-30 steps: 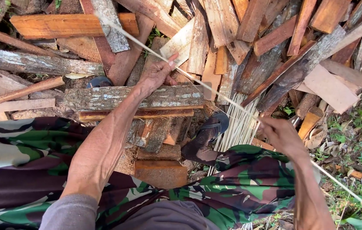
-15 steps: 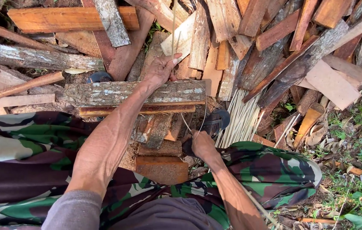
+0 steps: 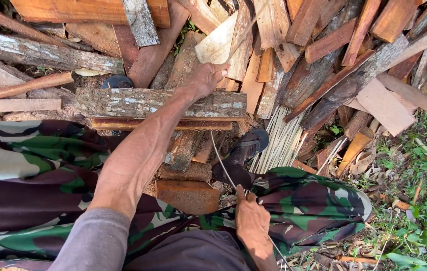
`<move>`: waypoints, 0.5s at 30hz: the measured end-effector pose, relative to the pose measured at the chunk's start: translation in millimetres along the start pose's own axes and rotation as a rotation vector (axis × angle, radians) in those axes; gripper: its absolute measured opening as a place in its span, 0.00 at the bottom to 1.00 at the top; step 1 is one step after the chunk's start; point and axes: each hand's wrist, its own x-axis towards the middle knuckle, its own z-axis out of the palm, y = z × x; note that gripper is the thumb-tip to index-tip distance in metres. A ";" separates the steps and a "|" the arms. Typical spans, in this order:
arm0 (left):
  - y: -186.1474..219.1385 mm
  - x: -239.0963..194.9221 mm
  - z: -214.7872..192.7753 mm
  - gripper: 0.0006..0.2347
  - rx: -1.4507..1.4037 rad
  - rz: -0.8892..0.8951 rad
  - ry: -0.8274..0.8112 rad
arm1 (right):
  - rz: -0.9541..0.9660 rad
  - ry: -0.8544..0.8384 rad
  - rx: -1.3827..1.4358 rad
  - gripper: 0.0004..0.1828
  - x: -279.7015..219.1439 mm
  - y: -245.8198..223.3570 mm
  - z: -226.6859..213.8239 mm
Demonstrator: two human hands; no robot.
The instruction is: Bundling pieces of wood together using thin fiber strips
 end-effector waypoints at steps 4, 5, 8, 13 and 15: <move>-17.5 4.0 12.9 0.17 0.214 0.012 0.000 | -0.138 0.084 -0.063 0.18 -25.7 8.3 -13.7; -26.7 4.8 15.7 0.23 0.198 0.020 0.021 | -0.216 0.105 -0.144 0.15 -32.3 12.2 -17.0; 11.4 0.6 0.9 0.08 0.184 -0.359 -0.036 | -0.291 0.109 -0.226 0.26 -37.5 33.6 -33.3; -23.0 13.2 8.7 0.05 0.149 -0.239 -0.037 | -0.306 0.106 -0.350 0.30 -43.0 45.3 -51.7; -11.9 9.0 8.0 0.16 0.175 -0.272 -0.046 | -0.346 0.159 -0.350 0.31 -48.3 49.8 -46.7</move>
